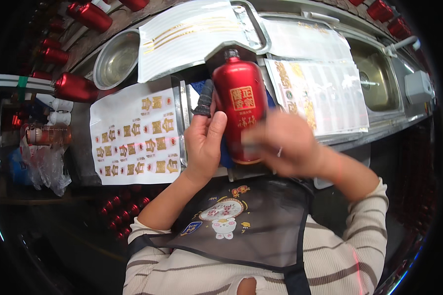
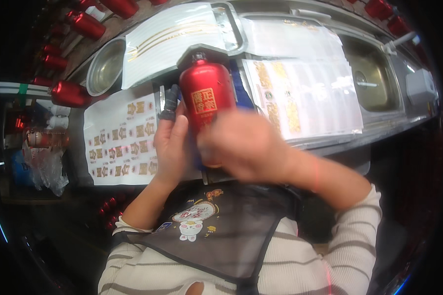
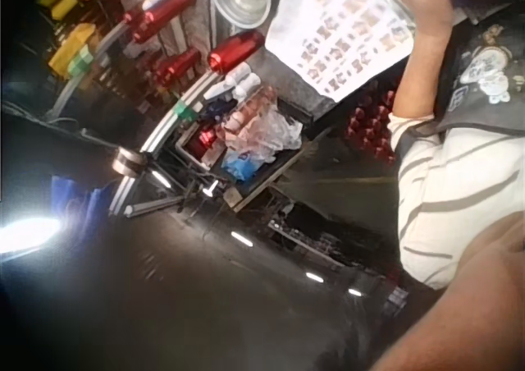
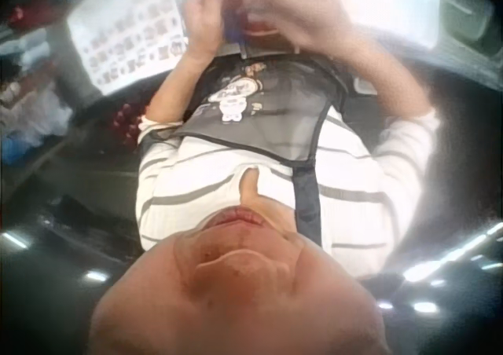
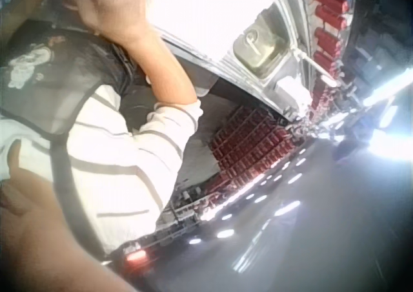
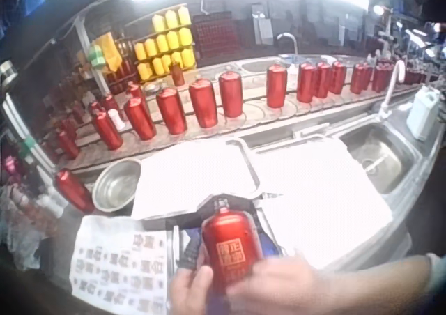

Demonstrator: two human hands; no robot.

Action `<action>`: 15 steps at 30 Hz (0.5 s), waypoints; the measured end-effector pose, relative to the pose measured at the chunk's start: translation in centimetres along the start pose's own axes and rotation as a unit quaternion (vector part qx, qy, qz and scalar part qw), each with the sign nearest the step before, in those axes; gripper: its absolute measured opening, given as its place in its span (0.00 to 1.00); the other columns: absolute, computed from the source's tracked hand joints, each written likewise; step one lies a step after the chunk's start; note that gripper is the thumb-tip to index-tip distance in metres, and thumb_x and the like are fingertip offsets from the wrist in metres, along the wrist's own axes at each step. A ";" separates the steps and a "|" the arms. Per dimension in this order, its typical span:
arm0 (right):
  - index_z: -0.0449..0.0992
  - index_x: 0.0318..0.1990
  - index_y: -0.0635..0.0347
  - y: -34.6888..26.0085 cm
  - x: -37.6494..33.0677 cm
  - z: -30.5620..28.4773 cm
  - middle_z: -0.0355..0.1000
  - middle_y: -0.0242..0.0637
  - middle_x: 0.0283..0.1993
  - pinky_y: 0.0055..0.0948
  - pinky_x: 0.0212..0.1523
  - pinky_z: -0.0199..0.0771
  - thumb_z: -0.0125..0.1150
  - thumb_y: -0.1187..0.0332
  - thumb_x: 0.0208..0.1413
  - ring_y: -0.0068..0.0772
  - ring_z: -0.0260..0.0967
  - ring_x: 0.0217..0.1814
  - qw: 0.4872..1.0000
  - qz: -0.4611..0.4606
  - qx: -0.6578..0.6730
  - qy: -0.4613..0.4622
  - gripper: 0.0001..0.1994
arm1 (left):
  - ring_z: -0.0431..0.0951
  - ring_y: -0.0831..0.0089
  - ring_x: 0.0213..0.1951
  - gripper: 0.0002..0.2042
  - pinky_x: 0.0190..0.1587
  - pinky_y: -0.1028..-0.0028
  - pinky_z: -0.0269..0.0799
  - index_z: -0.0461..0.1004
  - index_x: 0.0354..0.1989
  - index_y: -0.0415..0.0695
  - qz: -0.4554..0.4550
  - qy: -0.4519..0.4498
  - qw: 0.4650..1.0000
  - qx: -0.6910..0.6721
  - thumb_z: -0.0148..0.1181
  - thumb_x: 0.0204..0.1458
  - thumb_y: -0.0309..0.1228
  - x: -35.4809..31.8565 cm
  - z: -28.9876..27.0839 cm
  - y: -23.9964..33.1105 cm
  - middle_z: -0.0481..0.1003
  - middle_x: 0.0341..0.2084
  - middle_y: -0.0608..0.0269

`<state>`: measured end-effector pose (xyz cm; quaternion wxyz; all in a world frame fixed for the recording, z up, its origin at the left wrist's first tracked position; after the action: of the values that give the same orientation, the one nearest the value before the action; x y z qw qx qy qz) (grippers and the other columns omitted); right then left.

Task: The person applies a gold sticker to the side of a red bottle, smooths it with a blue cloth, and then applies a second sticker to the bottom. The process is repeated for multiple bottles in a production setting.

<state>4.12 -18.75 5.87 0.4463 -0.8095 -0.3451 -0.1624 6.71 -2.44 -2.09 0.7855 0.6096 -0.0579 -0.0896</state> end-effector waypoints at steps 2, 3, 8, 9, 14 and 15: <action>0.78 0.36 0.57 3.1 2.1 -1.4 0.72 0.36 0.29 0.32 0.29 0.71 0.67 0.78 0.42 0.36 0.69 0.28 0.991 0.008 -0.051 0.123 0.11 | 0.72 0.81 0.51 0.24 0.56 0.77 0.68 0.59 0.68 0.31 0.016 0.009 1.000 -0.006 0.48 0.68 0.32 0.3 -0.1 -0.1 0.73 0.56 0.58; 0.78 0.35 0.55 3.5 2.4 -2.1 0.71 0.35 0.29 0.32 0.29 0.70 0.67 0.78 0.41 0.35 0.68 0.27 0.981 -0.008 -0.118 0.156 0.11 | 0.67 0.74 0.59 0.26 0.62 0.71 0.62 0.55 0.70 0.32 -0.009 -0.023 0.999 -0.040 0.48 0.67 0.33 0.1 -0.5 -0.4 0.67 0.62 0.54; 0.76 0.32 0.56 1.5 0.2 -0.1 0.70 0.33 0.28 0.29 0.30 0.72 0.68 0.73 0.45 0.31 0.69 0.28 0.996 0.012 -0.030 0.089 0.07 | 0.42 0.53 0.75 0.51 0.73 0.58 0.41 0.40 0.74 0.32 0.111 -0.123 0.962 0.219 0.67 0.53 0.47 -2.7 -1.9 3.0 0.43 0.73 0.38; 0.76 0.32 0.58 2.8 0.6 -0.2 0.72 0.34 0.29 0.28 0.30 0.72 0.68 0.73 0.48 0.31 0.70 0.28 0.987 0.113 0.026 0.108 0.06 | 0.43 0.50 0.75 0.53 0.73 0.55 0.39 0.42 0.73 0.32 0.120 -0.131 0.946 0.271 0.70 0.50 0.47 -3.3 -0.7 4.0 0.44 0.73 0.35; 0.78 0.43 0.64 4.4 0.0 -2.9 0.75 0.33 0.34 0.21 0.37 0.72 0.68 0.75 0.55 0.21 0.71 0.34 0.965 0.167 0.023 0.199 0.09 | 0.46 0.41 0.73 0.56 0.71 0.44 0.32 0.46 0.72 0.34 0.174 -0.109 0.808 0.552 0.76 0.41 0.47 -3.5 3.3 1.4 0.48 0.70 0.31; 0.76 0.46 0.64 4.3 -0.9 -2.4 0.75 0.32 0.36 0.20 0.38 0.72 0.68 0.74 0.55 0.19 0.71 0.36 0.953 0.188 0.058 0.231 0.12 | 0.46 0.41 0.73 0.56 0.71 0.43 0.32 0.47 0.72 0.35 0.198 -0.089 0.831 0.513 0.77 0.40 0.48 -3.4 2.9 0.4 0.49 0.69 0.32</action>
<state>6.58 -22.72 4.05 0.5827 -0.7726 -0.0829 -0.2381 2.88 -4.34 -0.92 0.3524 0.8897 -0.2847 0.0568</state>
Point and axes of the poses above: each hand's wrist, its own x-axis towards the middle knuckle, its own z-axis out of the palm, y = z × x, the point moved 5 cm from there along x, towards the middle knuckle
